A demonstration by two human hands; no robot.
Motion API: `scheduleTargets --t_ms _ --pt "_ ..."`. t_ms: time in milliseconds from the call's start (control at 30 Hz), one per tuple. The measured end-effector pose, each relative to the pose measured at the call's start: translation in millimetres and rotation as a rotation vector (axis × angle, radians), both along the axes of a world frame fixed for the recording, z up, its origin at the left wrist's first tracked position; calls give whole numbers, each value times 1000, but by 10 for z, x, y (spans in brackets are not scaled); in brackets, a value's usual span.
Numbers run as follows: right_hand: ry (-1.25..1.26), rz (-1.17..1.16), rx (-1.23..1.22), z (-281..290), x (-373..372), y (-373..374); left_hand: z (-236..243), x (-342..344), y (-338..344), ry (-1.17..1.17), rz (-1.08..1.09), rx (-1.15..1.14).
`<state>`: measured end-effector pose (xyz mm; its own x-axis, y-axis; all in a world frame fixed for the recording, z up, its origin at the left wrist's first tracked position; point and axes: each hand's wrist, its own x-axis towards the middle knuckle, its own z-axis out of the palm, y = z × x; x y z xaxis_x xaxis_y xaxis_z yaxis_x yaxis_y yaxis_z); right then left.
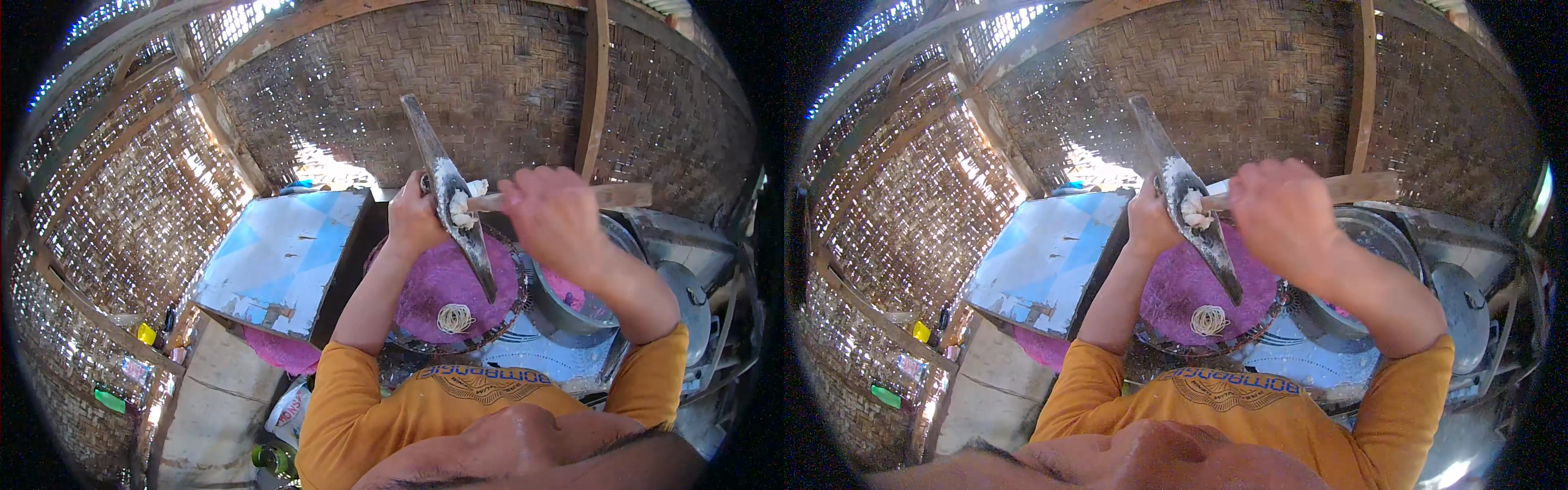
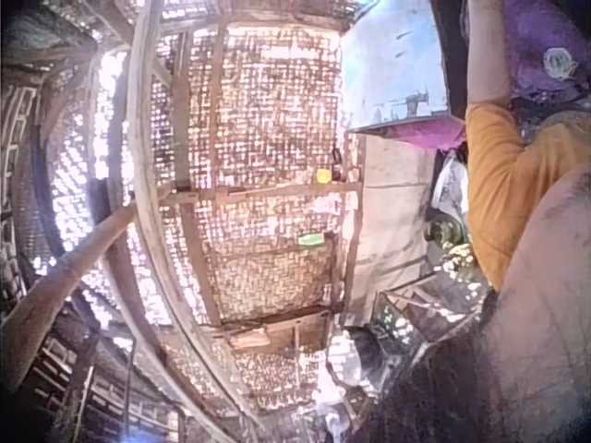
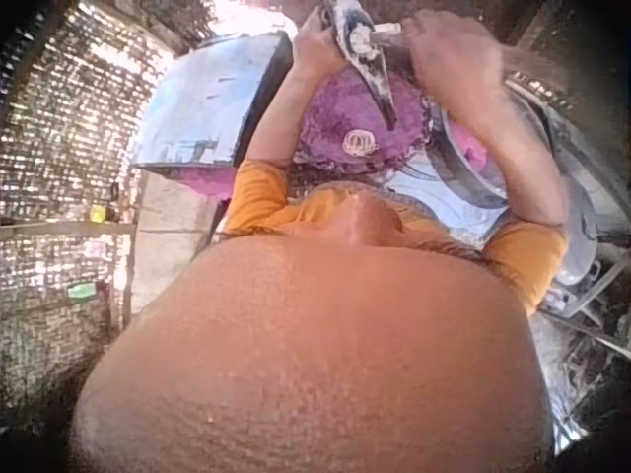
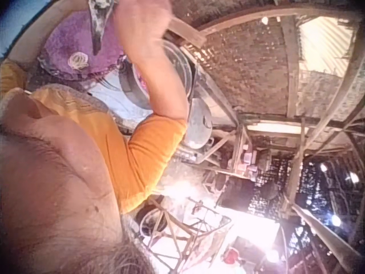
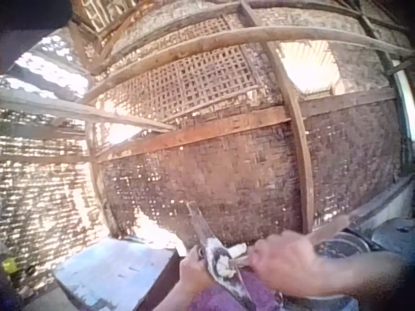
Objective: The person prepares colorful rice noodles by placing a purple disc on a tray, using a wooden stick to transfer pink paste from a bowl to a metal extruder, and then pressing the extruder to form swirling noodle patterns on the disc.
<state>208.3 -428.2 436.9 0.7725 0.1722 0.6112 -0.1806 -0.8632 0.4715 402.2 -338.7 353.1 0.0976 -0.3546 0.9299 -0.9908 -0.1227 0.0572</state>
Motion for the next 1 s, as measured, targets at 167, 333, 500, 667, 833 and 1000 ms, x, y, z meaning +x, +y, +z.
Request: scheduleTargets --t_ms 167,333,500,667,833,1000 --pt "-112 154 -358 -271 157 59 7 50 -63 82 -5 55" --pt "-390 217 94 77 -284 -258 105 303 198 205 -3 -55" --pt "-347 246 1026 -359 -127 -359 26 272 53 242 -132 -38" --pt "-421 315 904 -830 18 -490 -37 268 -77 463 -347 -66" --pt "-310 385 985 -853 -9 -394 -4 139 -49 412 -172 -65" --pt "-415 303 724 -601 -76 -526 61 28 -56 251 -83 39"
